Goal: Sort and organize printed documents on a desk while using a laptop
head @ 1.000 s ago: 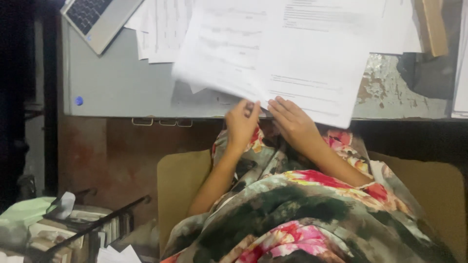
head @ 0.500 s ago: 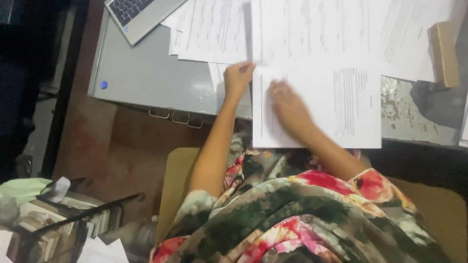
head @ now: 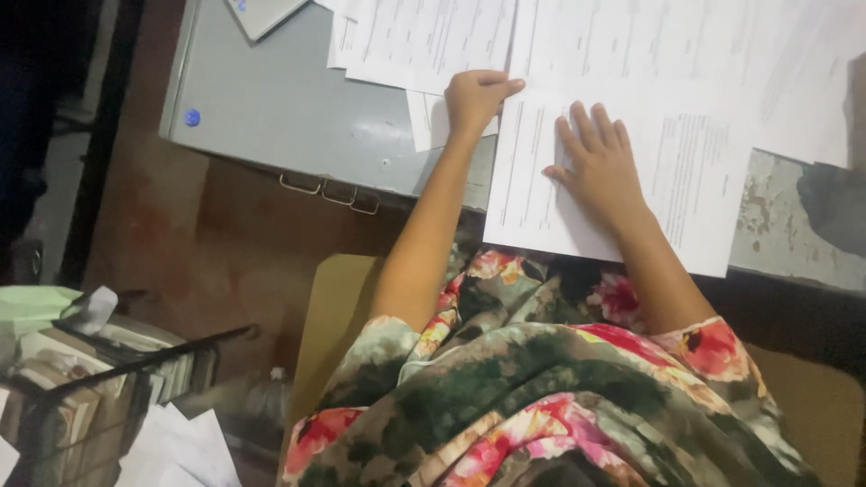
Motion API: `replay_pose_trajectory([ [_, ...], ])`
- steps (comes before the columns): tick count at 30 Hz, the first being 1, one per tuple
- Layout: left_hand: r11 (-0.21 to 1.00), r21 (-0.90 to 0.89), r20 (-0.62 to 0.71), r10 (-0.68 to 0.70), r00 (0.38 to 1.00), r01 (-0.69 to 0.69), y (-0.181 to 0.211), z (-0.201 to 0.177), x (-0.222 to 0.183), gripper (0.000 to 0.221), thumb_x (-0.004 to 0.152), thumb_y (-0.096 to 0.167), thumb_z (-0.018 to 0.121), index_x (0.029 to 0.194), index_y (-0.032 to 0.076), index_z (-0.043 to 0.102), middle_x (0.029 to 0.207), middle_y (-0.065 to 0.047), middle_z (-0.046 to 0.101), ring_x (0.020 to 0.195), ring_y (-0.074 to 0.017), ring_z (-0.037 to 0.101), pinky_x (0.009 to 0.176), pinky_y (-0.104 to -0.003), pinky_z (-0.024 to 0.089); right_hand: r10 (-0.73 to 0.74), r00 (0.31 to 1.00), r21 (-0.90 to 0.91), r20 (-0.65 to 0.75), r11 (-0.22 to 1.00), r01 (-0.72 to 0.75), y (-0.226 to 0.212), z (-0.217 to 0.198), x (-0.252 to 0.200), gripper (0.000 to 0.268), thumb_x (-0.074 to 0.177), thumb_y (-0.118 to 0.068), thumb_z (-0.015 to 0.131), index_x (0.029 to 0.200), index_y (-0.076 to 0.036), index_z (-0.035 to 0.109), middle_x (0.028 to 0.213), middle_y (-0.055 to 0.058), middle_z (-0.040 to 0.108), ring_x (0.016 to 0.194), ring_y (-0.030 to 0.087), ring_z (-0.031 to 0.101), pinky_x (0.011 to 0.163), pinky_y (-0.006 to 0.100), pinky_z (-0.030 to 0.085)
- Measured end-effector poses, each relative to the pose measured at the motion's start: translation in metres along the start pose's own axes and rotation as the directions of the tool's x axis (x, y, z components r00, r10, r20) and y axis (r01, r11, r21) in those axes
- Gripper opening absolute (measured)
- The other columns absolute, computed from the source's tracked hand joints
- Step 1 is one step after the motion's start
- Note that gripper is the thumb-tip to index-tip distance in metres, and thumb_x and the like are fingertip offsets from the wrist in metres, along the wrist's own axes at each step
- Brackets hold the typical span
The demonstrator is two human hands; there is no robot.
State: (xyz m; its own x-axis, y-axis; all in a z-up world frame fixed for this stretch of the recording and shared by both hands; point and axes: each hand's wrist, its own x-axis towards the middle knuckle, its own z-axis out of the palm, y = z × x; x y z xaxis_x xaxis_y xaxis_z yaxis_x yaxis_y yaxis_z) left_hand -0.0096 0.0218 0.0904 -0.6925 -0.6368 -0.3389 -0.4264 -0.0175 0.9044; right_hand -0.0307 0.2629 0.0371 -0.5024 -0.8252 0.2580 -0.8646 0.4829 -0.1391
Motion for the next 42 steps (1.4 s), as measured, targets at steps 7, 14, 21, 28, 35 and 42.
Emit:
replay_pose_trajectory([
  [7, 0.996, -0.014, 0.059, -0.09, 0.994, 0.091, 0.016, -0.008, -0.01, 0.045, 0.07, 0.025, 0.085, 0.108, 0.001, 0.079, 0.109, -0.012, 0.08, 0.093, -0.0222, 0.078, 0.082, -0.027, 0.068, 0.069, 0.995, 0.103, 0.073, 0.992, -0.077, -0.002, -0.006, 0.003, 0.076, 0.097, -0.042, 0.063, 0.159, -0.005, 0.04, 0.169, 0.02, 0.029, 0.153, 0.047, 0.023, 0.118, 0.066, 0.025],
  [14, 0.985, -0.11, 0.106, -0.122, 0.987, 0.133, 0.018, -0.012, -0.01, 0.046, 0.07, 0.017, 0.086, 0.111, -0.003, 0.076, 0.112, -0.018, 0.078, 0.102, -0.0261, 0.078, 0.088, -0.03, 0.068, 0.137, 0.966, 0.219, 0.22, 0.958, -0.186, -0.018, -0.04, 0.013, 0.075, 0.101, -0.042, 0.055, 0.161, -0.004, 0.032, 0.17, 0.02, 0.021, 0.157, 0.04, 0.01, 0.124, 0.058, 0.009],
  [21, 0.982, -0.124, 0.111, -0.126, 0.986, 0.139, 0.02, -0.013, -0.012, 0.047, 0.07, 0.017, 0.085, 0.112, -0.004, 0.076, 0.117, -0.017, 0.077, 0.107, -0.025, 0.075, 0.091, -0.031, 0.068, 0.129, 0.969, 0.232, 0.211, 0.956, -0.178, -0.014, -0.039, 0.012, 0.079, 0.099, -0.043, 0.056, 0.161, -0.003, 0.03, 0.171, 0.018, 0.02, 0.157, 0.039, 0.011, 0.125, 0.057, 0.009],
  [28, 0.977, -0.133, 0.128, -0.147, 0.981, 0.164, 0.018, -0.014, -0.009, 0.048, 0.073, 0.014, 0.084, 0.117, -0.004, 0.074, 0.119, -0.019, 0.076, 0.111, -0.0277, 0.075, 0.096, -0.033, 0.065, 0.115, 0.978, 0.235, 0.173, 0.96, -0.154, -0.009, -0.025, 0.011, 0.08, 0.098, -0.044, 0.059, 0.161, -0.001, 0.032, 0.17, 0.019, 0.022, 0.156, 0.041, 0.013, 0.124, 0.06, 0.011],
  [35, 0.99, -0.035, 0.076, -0.135, 0.988, 0.138, 0.023, -0.012, -0.015, 0.04, 0.078, 0.017, 0.08, 0.115, 0.003, 0.077, 0.111, -0.013, 0.079, 0.102, -0.0213, 0.077, 0.089, -0.028, 0.066, 0.111, 0.978, 0.236, 0.176, 0.96, -0.151, -0.013, -0.03, 0.011, 0.08, 0.1, -0.045, 0.054, 0.162, -0.001, 0.028, 0.171, 0.019, 0.019, 0.157, 0.041, 0.01, 0.124, 0.06, 0.009],
  [42, 0.96, 0.25, -0.044, 0.141, 0.989, -0.126, 0.001, 0.018, 0.024, 0.044, 0.072, 0.036, 0.081, 0.105, 0.007, 0.08, 0.1, -0.009, 0.083, 0.099, -0.022, 0.078, 0.092, -0.031, 0.059, 0.102, 0.986, 0.202, 0.134, 0.971, -0.128, -0.002, -0.008, 0.004, 0.08, 0.098, -0.048, 0.057, 0.16, -0.004, 0.035, 0.171, 0.018, 0.02, 0.157, 0.042, 0.013, 0.123, 0.063, 0.011],
])
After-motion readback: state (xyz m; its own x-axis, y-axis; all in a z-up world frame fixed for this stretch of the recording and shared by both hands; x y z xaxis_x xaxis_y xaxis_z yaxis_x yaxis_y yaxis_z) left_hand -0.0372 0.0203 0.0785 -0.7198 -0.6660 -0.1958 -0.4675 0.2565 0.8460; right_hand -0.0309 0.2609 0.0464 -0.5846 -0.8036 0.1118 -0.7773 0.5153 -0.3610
